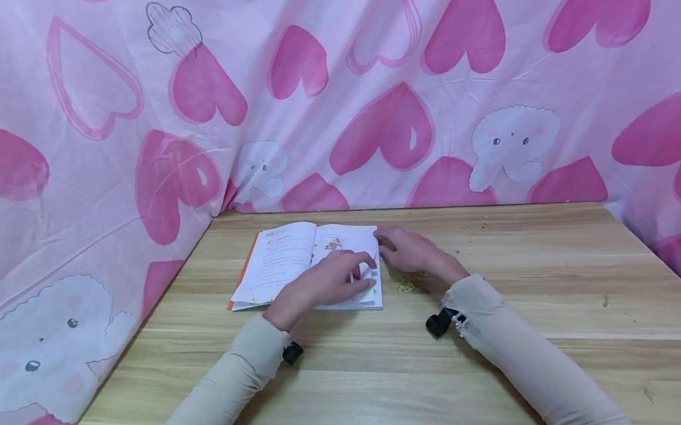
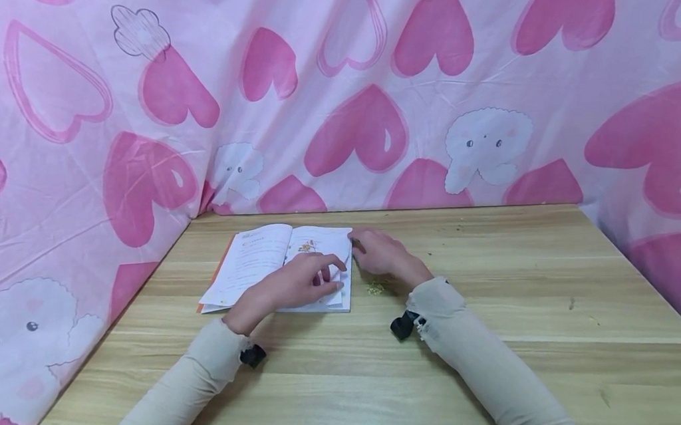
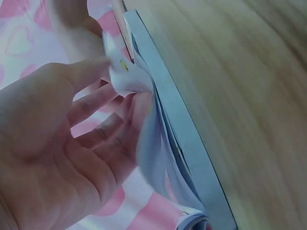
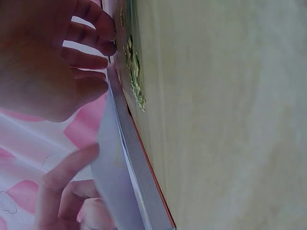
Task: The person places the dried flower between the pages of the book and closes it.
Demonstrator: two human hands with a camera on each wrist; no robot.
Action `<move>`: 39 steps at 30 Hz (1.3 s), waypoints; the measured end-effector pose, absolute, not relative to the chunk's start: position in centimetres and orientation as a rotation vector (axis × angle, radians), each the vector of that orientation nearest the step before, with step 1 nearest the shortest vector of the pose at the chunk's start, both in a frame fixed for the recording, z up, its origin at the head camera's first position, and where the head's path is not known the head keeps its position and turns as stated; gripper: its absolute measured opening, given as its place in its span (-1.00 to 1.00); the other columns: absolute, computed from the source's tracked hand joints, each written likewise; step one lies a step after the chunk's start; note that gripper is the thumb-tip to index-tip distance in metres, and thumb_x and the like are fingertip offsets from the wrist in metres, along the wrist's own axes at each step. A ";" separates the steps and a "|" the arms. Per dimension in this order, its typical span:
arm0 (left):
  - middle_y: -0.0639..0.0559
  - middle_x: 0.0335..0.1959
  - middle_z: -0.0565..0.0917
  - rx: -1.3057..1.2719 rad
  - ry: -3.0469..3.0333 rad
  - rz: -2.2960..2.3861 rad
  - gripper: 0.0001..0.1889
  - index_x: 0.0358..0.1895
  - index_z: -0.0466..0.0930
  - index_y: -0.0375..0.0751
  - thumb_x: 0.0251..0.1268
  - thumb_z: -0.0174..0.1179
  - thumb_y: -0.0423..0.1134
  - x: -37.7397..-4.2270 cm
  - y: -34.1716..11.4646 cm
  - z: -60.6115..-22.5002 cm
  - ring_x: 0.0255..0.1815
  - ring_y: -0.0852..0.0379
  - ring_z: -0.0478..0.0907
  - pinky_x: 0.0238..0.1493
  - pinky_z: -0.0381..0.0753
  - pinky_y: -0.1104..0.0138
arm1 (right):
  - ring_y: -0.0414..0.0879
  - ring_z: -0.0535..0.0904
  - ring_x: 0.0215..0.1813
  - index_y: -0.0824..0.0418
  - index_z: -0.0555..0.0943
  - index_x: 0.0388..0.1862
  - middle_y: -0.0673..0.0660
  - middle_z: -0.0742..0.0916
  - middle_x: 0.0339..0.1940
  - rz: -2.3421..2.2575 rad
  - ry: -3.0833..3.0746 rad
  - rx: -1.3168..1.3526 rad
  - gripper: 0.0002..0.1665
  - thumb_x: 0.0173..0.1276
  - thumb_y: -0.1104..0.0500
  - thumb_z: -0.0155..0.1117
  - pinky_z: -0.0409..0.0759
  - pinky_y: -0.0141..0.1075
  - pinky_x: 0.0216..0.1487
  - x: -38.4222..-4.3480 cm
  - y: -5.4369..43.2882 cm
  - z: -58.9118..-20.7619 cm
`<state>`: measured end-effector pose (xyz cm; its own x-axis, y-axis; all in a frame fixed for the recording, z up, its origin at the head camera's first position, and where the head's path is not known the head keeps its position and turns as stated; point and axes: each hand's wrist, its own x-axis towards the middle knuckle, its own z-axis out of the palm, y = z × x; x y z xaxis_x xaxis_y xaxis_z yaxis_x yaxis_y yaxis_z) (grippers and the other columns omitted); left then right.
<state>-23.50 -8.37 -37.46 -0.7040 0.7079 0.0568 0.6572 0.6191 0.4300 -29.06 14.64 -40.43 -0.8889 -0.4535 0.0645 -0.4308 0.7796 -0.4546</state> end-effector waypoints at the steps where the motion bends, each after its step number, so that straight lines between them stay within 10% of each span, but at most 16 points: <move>1: 0.00 -0.27 0.76 1.164 2.730 0.674 -0.73 0.22 0.68 -0.13 0.62 0.28 -0.15 -23.6 -8.4 -37.4 -0.28 0.18 0.64 0.09 0.63 0.17 | 0.23 0.44 0.65 0.22 0.48 0.60 0.26 0.60 0.57 -0.728 2.920 -0.721 -0.42 0.69 0.13 0.18 0.40 0.21 0.63 -29.1 14.7 -40.5; 6: 0.02 -0.32 0.80 1.127 2.805 0.801 -0.85 0.01 0.72 -0.13 0.65 0.23 -0.17 -24.0 -8.5 -37.3 -0.34 0.20 0.68 0.16 0.61 0.16 | 0.19 0.44 0.65 0.15 0.45 0.64 0.20 0.61 0.57 -0.758 2.916 -0.694 -0.39 0.71 0.06 0.16 0.41 0.21 0.62 -29.1 14.7 -40.6; 13: -0.05 -0.35 0.81 0.922 2.746 1.083 -0.91 -0.11 0.69 -0.15 0.60 0.26 -0.23 -24.6 -9.5 -36.6 -0.49 0.27 0.74 -0.35 0.74 0.39 | 0.22 0.44 0.65 0.28 0.42 0.63 0.29 0.59 0.57 -0.752 2.908 -0.676 -0.33 0.68 0.02 0.21 0.40 0.21 0.63 -29.0 14.6 -40.5; 24: -0.14 0.22 0.78 0.847 2.777 1.109 -0.71 0.21 0.77 -0.17 0.51 0.30 -0.29 -25.5 -11.7 -35.3 -0.25 0.15 0.80 -0.28 0.69 0.35 | 0.23 0.35 0.71 0.26 0.41 0.65 0.28 0.52 0.64 -0.728 2.874 -0.680 -0.27 0.66 -0.05 0.25 0.31 0.21 0.68 -29.1 14.7 -40.5; 39: -0.03 -0.02 0.88 0.737 2.895 1.442 -0.78 -0.01 0.90 -0.15 0.49 0.42 -0.12 -26.2 -13.7 -33.5 -0.06 0.06 0.83 -0.13 0.75 0.31 | 0.22 0.31 0.73 0.26 0.40 0.65 0.26 0.51 0.65 -0.733 2.876 -0.672 -0.26 0.67 -0.05 0.27 0.30 0.19 0.69 -29.1 14.5 -40.7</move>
